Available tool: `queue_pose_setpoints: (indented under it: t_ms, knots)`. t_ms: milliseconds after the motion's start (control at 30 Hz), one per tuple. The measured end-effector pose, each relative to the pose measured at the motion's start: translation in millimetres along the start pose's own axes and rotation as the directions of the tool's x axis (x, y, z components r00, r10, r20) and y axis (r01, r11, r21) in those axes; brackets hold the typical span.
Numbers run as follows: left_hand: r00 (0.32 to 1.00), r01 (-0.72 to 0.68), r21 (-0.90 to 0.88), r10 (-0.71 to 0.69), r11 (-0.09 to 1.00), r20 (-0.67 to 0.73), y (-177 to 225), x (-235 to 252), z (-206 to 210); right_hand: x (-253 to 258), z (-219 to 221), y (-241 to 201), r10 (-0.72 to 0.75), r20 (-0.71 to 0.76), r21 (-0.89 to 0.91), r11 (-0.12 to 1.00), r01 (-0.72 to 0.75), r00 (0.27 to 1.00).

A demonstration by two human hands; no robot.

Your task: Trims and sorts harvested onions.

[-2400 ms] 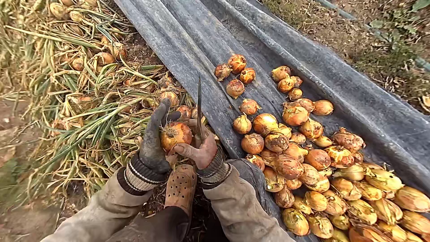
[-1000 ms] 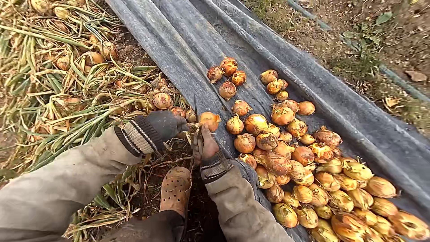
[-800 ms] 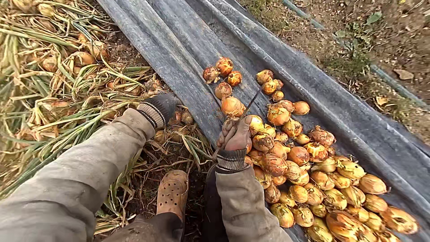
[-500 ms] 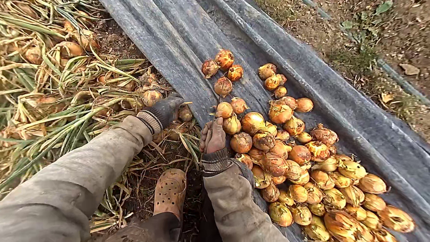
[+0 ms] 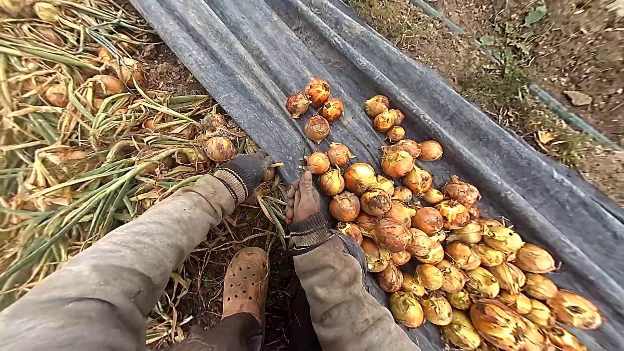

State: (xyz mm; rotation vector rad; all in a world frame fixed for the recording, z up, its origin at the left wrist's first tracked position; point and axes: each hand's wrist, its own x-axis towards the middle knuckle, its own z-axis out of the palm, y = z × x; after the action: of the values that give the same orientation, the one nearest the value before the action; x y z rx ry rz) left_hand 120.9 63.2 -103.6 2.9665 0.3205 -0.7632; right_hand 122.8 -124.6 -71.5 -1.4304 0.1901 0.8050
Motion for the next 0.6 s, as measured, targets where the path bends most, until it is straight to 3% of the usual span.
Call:
queue_pose_setpoints:
  t_ms: [133, 233, 300, 367, 433, 500, 600]
  knots:
    - [0.994, 0.086, 0.072, -0.09, 0.994, 0.055, -15.1, -2.3, -21.3, 6.1, -2.1, -13.6, 0.034, -0.031, 0.003, 0.999, -0.034, 0.999]
    - [0.986, -0.061, 0.057, 0.052, 0.997, 0.159, -10.2, -20.6, -21.2, -0.7, -4.4, -0.4, 0.081, -0.034, -0.078, 0.994, -0.083, 0.996]
    - [0.98, -0.199, 0.052, 0.199, 0.979, 0.001, -34.2, -11.6, -21.8, 4.6, 0.2, -7.6, 0.063, -0.01, -0.138, 0.988, -0.064, 0.998]
    - [0.934, -0.324, -0.134, 0.294, 0.937, -0.201, -52.6, -26.5, -9.0, 4.5, -4.8, -6.0, 0.04, 0.023, -0.223, 0.974, -0.034, 0.999]
    - [0.897, -0.383, -0.419, 0.222, 0.823, -0.383, -58.5, -56.6, -5.8, 8.2, -12.2, -5.9, -0.015, 0.146, -0.361, 0.93, 0.068, 0.989]
    - [0.847, -0.441, -0.58, 0.103, 0.685, -0.522, -52.9, -91.6, 7.1, 5.0, -12.0, -6.9, -0.027, 0.331, -0.467, 0.864, 0.188, 0.943]
    - [0.85, -0.442, -0.74, -0.025, 0.507, -0.525, -29.8, -155.9, 11.6, -14.3, -2.4, -10.4, -0.117, 0.552, -0.433, 0.806, 0.404, 0.826]
